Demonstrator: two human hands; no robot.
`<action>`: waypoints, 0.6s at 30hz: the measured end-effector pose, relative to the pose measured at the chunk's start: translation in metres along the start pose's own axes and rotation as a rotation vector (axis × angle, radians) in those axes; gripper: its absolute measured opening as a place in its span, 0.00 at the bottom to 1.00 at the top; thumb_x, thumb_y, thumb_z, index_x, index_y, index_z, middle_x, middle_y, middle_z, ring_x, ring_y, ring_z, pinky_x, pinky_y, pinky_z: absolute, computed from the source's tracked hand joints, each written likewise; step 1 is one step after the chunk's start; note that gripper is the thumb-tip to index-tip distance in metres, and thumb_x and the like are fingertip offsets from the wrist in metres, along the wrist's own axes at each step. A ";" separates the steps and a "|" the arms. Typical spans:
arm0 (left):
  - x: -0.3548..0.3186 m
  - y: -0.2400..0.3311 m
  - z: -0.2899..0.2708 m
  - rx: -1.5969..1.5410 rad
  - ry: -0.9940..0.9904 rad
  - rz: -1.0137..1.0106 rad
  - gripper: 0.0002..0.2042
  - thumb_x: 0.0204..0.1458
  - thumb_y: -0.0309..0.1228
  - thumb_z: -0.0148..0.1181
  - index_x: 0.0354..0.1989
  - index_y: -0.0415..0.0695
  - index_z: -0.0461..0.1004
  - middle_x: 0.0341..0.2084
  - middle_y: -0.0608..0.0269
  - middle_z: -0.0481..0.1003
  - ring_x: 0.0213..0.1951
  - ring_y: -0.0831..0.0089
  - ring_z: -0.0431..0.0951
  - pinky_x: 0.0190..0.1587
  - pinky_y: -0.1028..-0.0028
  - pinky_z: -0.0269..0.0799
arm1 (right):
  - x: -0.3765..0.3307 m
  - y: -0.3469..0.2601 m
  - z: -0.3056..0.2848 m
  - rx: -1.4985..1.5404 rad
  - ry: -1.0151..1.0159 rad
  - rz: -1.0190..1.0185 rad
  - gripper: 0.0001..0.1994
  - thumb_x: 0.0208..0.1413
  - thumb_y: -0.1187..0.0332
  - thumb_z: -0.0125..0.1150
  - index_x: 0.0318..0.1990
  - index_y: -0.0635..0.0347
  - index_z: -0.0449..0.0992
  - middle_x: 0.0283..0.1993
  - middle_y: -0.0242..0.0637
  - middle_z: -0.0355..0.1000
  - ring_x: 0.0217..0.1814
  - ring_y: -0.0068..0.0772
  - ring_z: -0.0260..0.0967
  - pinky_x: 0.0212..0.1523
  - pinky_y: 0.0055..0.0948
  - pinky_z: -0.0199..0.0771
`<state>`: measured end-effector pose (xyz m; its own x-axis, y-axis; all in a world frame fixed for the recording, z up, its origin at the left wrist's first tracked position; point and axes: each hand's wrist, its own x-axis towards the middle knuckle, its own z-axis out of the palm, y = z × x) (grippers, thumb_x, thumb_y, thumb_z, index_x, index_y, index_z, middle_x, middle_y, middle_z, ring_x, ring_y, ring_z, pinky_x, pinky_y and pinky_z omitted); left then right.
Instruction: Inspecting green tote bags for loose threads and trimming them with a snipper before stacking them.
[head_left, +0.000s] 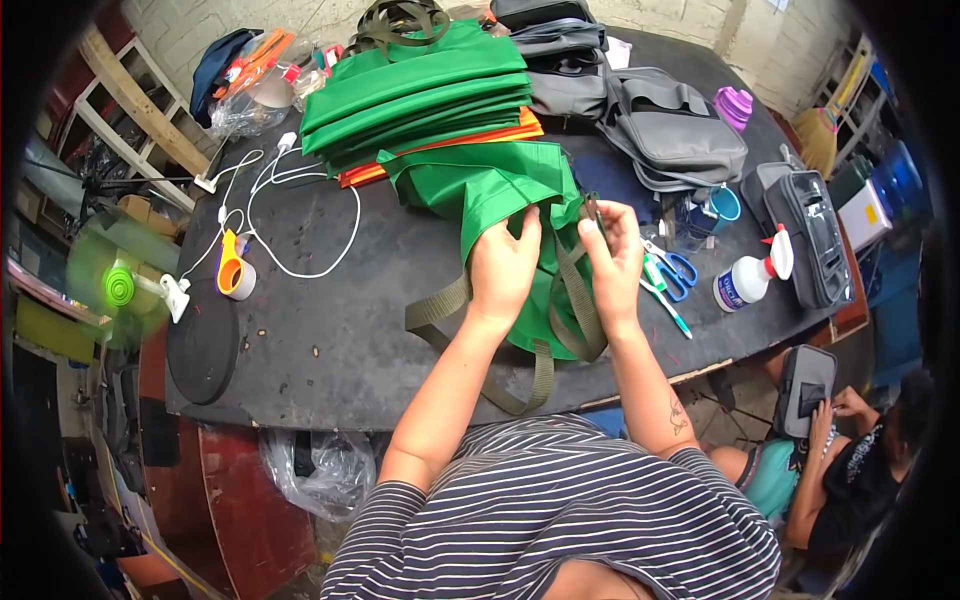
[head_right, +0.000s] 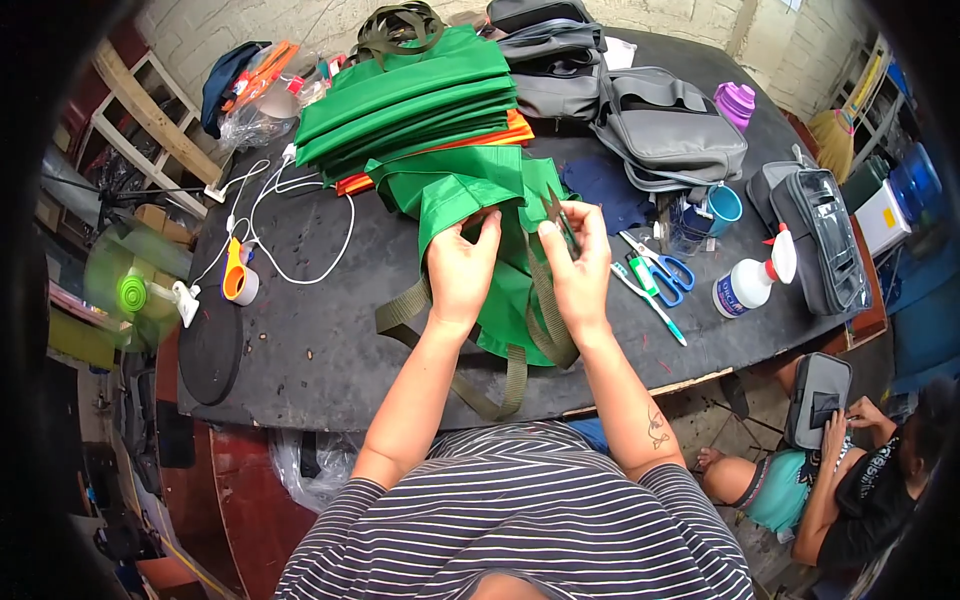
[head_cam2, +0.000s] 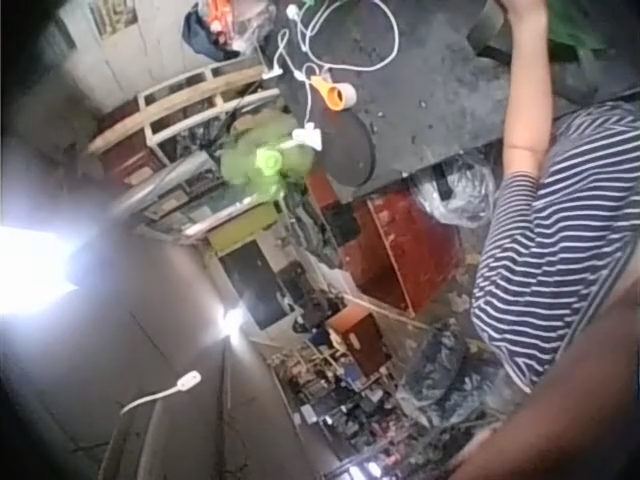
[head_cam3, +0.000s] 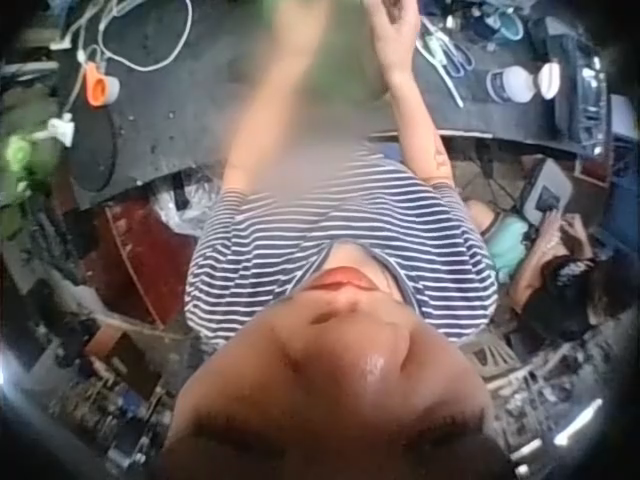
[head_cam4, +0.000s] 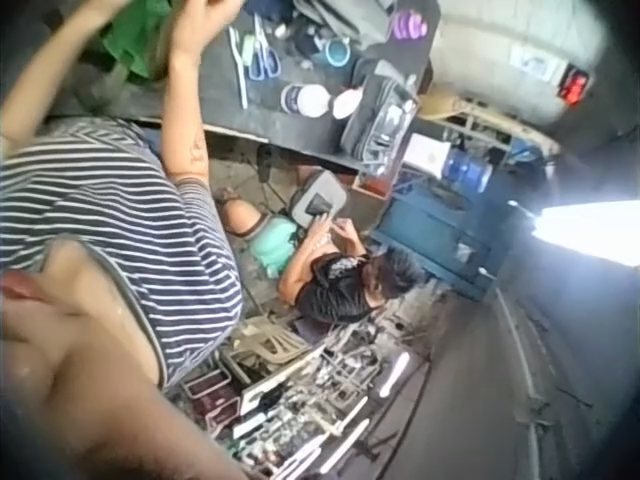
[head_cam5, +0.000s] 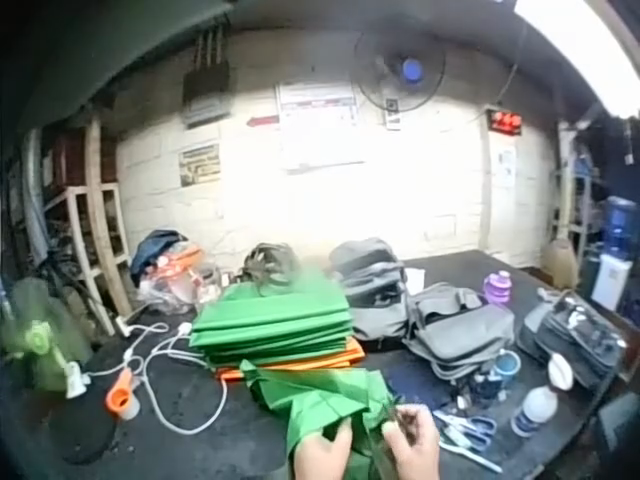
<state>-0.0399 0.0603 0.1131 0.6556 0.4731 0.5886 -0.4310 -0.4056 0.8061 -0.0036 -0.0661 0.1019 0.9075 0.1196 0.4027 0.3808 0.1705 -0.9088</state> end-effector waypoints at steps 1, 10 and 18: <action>0.001 0.000 -0.001 0.001 0.000 -0.001 0.09 0.54 0.27 0.57 0.39 0.34 0.74 0.32 0.51 0.78 0.33 0.62 0.77 0.40 0.70 0.70 | -0.002 0.000 -0.001 -0.143 0.016 -0.109 0.13 0.53 0.71 0.62 0.45 0.65 0.70 0.38 0.32 0.68 0.39 0.20 0.66 0.41 0.22 0.67; 0.000 0.015 -0.007 0.058 -0.031 -0.188 0.06 0.48 0.25 0.63 0.31 0.34 0.77 0.29 0.62 0.78 0.33 0.75 0.75 0.41 0.77 0.69 | 0.008 -0.015 -0.004 -0.738 0.068 -0.657 0.12 0.39 0.73 0.69 0.35 0.57 0.78 0.32 0.33 0.68 0.28 0.35 0.65 0.29 0.32 0.63; -0.006 0.018 -0.010 0.160 0.033 -0.199 0.09 0.47 0.30 0.67 0.27 0.36 0.78 0.21 0.64 0.76 0.25 0.78 0.72 0.33 0.78 0.68 | 0.014 -0.029 0.008 -0.854 0.079 -0.750 0.12 0.38 0.75 0.70 0.34 0.56 0.79 0.33 0.31 0.68 0.27 0.32 0.62 0.29 0.31 0.62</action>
<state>-0.0575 0.0577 0.1253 0.6960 0.5802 0.4232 -0.1901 -0.4194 0.8877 -0.0031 -0.0613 0.1347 0.3973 0.2014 0.8953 0.8010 -0.5522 -0.2313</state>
